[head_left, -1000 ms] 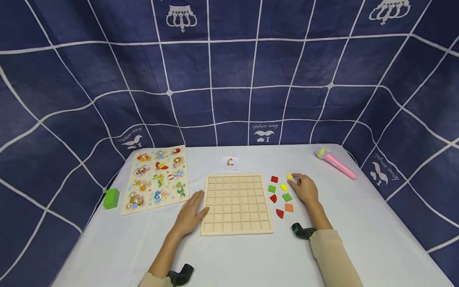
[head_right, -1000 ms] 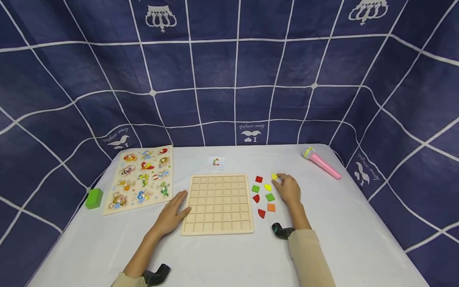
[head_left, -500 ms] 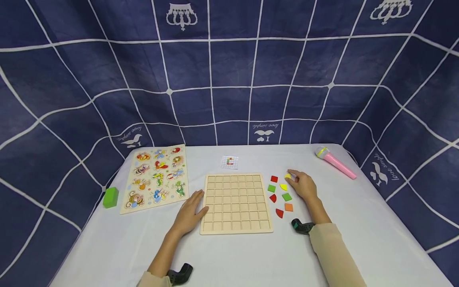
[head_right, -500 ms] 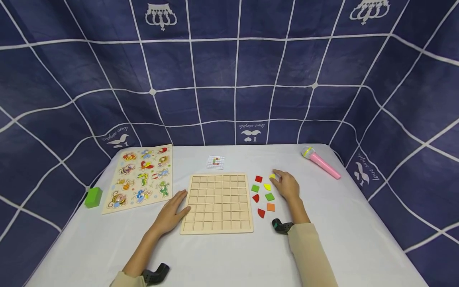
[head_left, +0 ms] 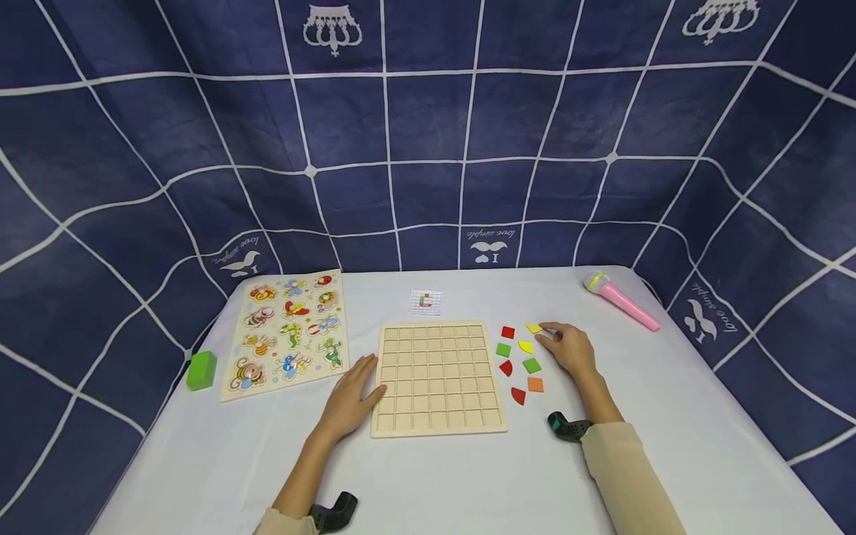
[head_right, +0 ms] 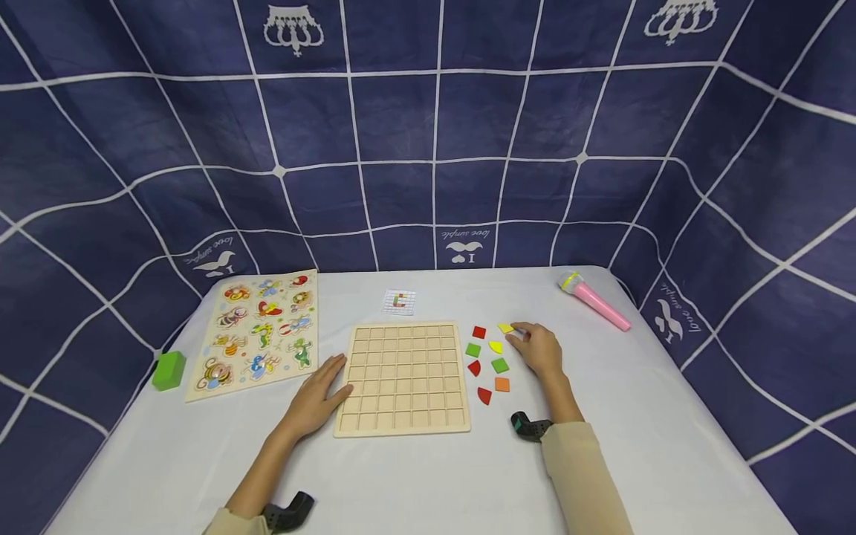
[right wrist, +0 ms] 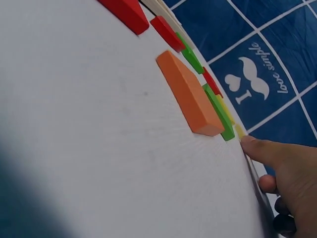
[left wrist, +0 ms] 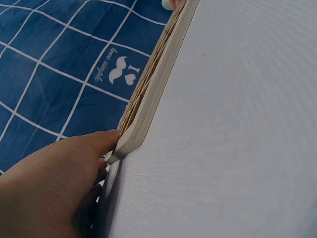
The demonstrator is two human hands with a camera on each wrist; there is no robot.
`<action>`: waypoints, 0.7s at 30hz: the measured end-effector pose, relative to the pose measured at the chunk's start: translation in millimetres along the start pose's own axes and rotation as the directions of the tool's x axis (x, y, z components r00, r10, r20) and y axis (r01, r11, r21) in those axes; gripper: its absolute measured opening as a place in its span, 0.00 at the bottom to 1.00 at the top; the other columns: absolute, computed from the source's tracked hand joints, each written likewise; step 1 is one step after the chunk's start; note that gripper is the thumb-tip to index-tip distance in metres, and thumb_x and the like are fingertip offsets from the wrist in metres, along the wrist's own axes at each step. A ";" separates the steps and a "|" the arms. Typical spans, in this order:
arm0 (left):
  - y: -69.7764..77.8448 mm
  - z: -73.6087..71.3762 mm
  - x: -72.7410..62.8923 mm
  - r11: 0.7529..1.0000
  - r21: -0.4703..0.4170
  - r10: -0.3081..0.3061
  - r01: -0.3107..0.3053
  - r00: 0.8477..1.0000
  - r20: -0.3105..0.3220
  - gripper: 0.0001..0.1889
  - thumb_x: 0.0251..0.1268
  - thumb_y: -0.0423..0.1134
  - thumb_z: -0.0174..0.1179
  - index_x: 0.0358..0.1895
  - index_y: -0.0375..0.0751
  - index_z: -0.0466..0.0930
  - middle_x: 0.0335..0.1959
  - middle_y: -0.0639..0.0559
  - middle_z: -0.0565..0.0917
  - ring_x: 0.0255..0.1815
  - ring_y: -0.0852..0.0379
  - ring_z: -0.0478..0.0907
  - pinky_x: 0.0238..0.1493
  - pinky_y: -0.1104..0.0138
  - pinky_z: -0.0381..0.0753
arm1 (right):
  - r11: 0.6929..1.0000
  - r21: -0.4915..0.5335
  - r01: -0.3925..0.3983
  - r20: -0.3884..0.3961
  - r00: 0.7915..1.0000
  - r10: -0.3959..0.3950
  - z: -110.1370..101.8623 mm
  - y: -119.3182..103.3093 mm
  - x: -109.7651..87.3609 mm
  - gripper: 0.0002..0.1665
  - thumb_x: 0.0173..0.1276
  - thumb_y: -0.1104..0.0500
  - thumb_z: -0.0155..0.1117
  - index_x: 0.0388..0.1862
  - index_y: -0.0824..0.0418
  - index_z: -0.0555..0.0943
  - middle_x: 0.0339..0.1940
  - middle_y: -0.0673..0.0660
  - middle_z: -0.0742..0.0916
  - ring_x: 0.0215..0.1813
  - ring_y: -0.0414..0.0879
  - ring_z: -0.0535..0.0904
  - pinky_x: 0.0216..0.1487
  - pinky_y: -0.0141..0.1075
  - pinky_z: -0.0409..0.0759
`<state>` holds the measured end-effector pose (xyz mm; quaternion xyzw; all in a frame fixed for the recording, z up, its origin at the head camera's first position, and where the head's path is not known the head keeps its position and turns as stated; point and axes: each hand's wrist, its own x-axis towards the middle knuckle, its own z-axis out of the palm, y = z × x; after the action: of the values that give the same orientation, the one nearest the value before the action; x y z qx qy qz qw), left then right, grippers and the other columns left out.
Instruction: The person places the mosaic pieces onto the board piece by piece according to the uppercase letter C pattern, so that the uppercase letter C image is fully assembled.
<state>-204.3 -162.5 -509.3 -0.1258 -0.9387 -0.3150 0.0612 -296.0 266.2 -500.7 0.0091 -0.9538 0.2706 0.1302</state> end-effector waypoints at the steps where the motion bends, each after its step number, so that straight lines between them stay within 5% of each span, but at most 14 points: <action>1: -0.4 0.0 -0.2 1.000 0.004 -0.004 0.004 1.000 0.002 0.33 0.65 0.47 0.55 0.68 0.36 0.59 0.69 0.41 0.59 0.70 0.42 0.52 0.67 0.47 0.51 | 1.000 0.005 0.000 0.003 1.000 0.000 0.4 0.1 -1.3 0.20 0.60 0.51 0.66 0.48 0.60 0.83 0.19 0.52 0.74 0.23 0.46 0.67 0.24 0.36 0.62; 21: -2.9 -0.7 -0.8 1.000 -0.004 -0.017 0.018 0.999 0.033 0.33 0.66 0.50 0.53 0.69 0.38 0.57 0.70 0.43 0.58 0.71 0.45 0.49 0.68 0.48 0.49 | 0.999 0.005 0.052 0.034 0.998 -0.052 6.4 1.2 11.8 0.21 0.59 0.48 0.66 0.49 0.57 0.83 0.14 0.50 0.72 0.19 0.45 0.64 0.20 0.35 0.58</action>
<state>-204.2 -165.2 -510.5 -0.1229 -0.9400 -0.3153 0.0426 -309.0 264.5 -503.6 0.0387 -0.9548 0.2689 0.1210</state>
